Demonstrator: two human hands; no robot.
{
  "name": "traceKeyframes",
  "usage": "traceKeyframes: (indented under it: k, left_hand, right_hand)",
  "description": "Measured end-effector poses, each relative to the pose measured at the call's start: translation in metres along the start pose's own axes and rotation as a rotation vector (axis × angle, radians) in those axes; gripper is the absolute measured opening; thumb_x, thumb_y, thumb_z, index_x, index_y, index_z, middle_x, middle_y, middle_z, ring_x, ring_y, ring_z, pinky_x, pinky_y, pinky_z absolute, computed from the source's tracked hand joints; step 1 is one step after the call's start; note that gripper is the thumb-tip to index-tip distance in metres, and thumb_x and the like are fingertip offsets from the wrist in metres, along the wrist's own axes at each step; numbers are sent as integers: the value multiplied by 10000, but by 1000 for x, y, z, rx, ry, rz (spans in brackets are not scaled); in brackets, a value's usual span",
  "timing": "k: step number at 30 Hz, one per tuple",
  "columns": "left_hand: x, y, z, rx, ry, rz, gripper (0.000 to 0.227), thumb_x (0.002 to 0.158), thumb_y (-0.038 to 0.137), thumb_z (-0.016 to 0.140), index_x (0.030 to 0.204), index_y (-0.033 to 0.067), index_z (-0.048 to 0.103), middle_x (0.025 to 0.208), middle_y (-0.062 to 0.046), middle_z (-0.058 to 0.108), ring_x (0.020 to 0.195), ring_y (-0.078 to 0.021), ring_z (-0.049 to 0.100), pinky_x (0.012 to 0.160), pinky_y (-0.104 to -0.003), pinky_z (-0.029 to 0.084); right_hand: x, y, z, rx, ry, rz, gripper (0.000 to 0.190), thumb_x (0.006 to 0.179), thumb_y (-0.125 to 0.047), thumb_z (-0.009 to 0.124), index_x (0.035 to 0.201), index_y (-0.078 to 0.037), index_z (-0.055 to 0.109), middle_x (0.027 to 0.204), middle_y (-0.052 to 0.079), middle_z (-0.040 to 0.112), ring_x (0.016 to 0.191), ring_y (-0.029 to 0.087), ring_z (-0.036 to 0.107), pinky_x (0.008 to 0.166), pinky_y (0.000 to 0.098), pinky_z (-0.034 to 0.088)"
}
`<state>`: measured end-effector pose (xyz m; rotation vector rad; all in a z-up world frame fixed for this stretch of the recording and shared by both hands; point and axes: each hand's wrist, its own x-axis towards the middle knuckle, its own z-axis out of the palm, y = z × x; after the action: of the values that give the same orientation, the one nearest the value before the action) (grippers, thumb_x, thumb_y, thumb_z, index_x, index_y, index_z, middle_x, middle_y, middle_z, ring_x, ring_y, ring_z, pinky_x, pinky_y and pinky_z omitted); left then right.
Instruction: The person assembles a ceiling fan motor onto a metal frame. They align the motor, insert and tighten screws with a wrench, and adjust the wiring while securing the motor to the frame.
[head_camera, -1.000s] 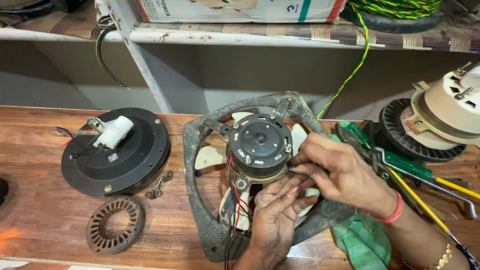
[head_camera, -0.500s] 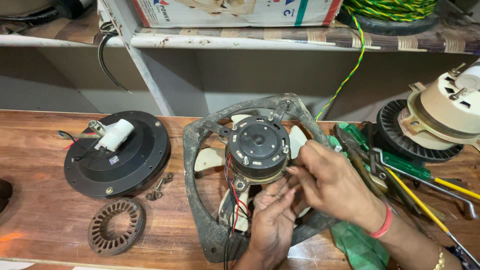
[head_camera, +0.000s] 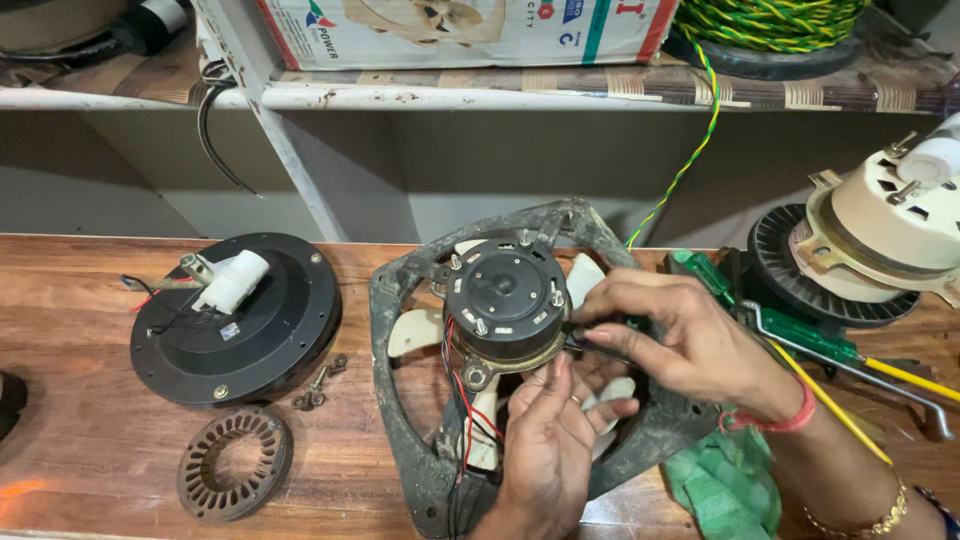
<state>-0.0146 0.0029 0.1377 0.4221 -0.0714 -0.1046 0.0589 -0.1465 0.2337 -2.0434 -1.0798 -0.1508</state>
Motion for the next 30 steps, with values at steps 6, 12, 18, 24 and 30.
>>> traceKeyframes:
  k: [6, 12, 18, 24, 30]
  left_hand:
    - [3, 3, 4, 43, 69, -22, 321, 1027, 295, 562, 1184, 26, 641, 1100, -65, 716, 1041, -204, 686, 824, -380, 583]
    - [10, -6, 4, 157, 206, 33, 268, 1012, 250, 624, 1090, 4, 697, 969, -79, 747, 842, -183, 722, 706, -354, 581]
    - [17, -20, -14, 218, 205, 104, 243, 957, 216, 642, 1017, 0, 734, 934, -77, 777, 771, -160, 726, 701, -331, 597]
    - [21, -33, -30, 372, 278, 221, 173, 994, 137, 687, 951, -13, 761, 909, -32, 740, 775, -72, 606, 706, -241, 470]
    - [20, -35, -35, 378, 272, 199, 213, 964, 173, 654, 906, -2, 761, 880, -12, 753, 771, -69, 616, 720, -238, 484]
  right_hand:
    - [6, -5, -2, -54, -61, 10, 184, 826, -45, 723, 1006, -10, 738, 919, 92, 701, 813, 240, 738, 685, 325, 567]
    - [5, -12, 3, -221, -77, -95, 129, 780, 0, 714, 875, -4, 627, 842, 129, 542, 756, 340, 618, 616, 422, 473]
    - [-11, -15, 14, -351, 11, -74, 214, 675, 10, 673, 821, -29, 521, 812, 132, 485, 747, 357, 566, 602, 451, 449]
    - [-12, -23, 28, -420, 99, 5, 165, 790, -27, 666, 833, -33, 507, 822, 127, 502, 769, 349, 576, 602, 456, 464]
    - [-16, -24, 35, -475, 133, 78, 168, 805, -65, 671, 817, -33, 507, 813, 124, 504, 759, 358, 569, 595, 468, 453]
